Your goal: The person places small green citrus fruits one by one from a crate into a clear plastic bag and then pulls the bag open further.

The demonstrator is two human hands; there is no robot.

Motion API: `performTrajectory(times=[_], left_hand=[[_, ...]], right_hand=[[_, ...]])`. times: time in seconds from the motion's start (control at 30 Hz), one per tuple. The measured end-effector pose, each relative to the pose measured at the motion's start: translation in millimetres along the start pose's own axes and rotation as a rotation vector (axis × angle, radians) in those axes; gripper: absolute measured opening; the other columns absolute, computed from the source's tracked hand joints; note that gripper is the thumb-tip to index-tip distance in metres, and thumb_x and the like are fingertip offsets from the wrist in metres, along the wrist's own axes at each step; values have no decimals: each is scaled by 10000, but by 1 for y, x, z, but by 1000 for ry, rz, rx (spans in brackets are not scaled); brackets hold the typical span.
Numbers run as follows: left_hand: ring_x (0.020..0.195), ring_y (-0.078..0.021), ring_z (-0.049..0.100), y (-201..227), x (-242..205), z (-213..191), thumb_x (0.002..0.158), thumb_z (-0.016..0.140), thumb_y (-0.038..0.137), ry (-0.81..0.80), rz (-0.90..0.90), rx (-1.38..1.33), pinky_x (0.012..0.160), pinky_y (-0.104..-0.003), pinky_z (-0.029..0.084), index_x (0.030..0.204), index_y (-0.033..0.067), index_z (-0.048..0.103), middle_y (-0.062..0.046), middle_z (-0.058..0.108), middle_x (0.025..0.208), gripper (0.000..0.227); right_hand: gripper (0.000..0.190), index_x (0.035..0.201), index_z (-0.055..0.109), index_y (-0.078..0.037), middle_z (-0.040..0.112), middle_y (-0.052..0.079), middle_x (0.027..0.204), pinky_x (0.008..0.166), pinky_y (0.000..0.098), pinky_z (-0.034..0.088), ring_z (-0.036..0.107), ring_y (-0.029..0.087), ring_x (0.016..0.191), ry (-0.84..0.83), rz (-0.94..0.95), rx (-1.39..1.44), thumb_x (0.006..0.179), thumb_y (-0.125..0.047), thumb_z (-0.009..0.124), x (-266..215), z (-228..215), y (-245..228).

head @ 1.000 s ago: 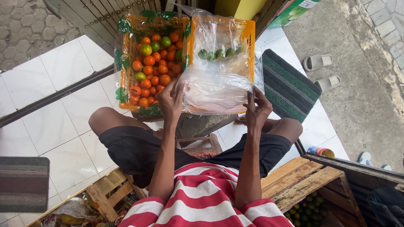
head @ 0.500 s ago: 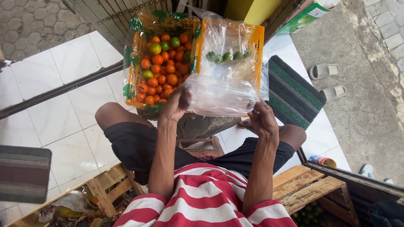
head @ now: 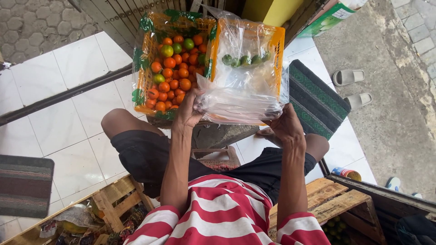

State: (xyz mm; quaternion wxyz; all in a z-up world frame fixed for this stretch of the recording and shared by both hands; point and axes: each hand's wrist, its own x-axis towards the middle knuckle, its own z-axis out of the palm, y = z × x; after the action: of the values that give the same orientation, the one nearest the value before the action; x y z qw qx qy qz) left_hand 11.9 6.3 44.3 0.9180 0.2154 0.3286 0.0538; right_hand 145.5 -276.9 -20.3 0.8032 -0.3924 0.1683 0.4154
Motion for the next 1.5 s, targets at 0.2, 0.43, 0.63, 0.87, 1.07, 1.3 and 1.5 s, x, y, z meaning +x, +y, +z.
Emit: performTrajectory(times=[0.2, 0.43, 0.63, 0.87, 1.07, 1.3, 1.5], left_hand=[[534, -146, 630, 4, -14, 12, 806, 884, 317, 65, 48, 13, 516, -257, 531, 753, 65, 665, -47, 610, 612, 338], [726, -102, 692, -13, 20, -31, 894, 761, 524, -64, 84, 74, 650, -221, 594, 1053, 147, 710, 30, 671, 803, 412], [455, 9, 553, -10, 19, -25, 987, 734, 246, -168, 149, 330, 473, -100, 501, 818, 115, 662, 113, 507, 532, 225], [376, -42, 368, -17, 40, -49, 1030, 656, 184, -318, 95, 220, 450, -138, 338, 662, 96, 572, 55, 347, 432, 387], [486, -50, 570, -17, 33, -27, 941, 779, 236, -108, 78, 271, 516, -163, 485, 800, 85, 669, 44, 549, 548, 235], [780, -171, 616, -43, 74, -39, 851, 865, 368, -53, 567, 990, 688, -285, 504, 1203, 59, 570, -61, 583, 859, 553], [994, -427, 687, -42, 78, -9, 1032, 611, 457, 1, 821, 1425, 831, -540, 567, 1286, 136, 460, -174, 628, 1017, 436]], right_hand=[[259, 910, 682, -57, 745, 146, 830, 773, 559, 640, 781, 307, 781, 31, 54, 8, 745, -218, 562, -34, 27, -5], [312, 992, 746, -55, 741, 141, 870, 895, 476, 591, 757, 270, 811, -128, -102, -45, 871, -273, 559, 1, -38, 4], [291, 1158, 660, 49, 723, 179, 991, 920, 460, 595, 737, 248, 949, -223, -285, -355, 1074, -195, 526, -14, -14, -9], [322, 1063, 719, 45, 756, 201, 890, 848, 546, 595, 764, 295, 827, -231, -144, -117, 999, -250, 607, -49, 36, -14], [695, 1203, 691, 5, 784, 143, 997, 798, 375, 587, 767, 206, 891, -407, -184, -325, 999, -633, 504, -38, 19, -24], [363, 662, 598, -88, 473, -52, 539, 553, 204, 329, 409, 48, 496, 91, -356, -874, 901, -285, 787, -17, 31, -26], [713, 536, 506, -155, 412, -35, 499, 547, 254, 259, 354, 79, 471, 299, -349, -1027, 1001, -684, 617, 41, -10, -13]])
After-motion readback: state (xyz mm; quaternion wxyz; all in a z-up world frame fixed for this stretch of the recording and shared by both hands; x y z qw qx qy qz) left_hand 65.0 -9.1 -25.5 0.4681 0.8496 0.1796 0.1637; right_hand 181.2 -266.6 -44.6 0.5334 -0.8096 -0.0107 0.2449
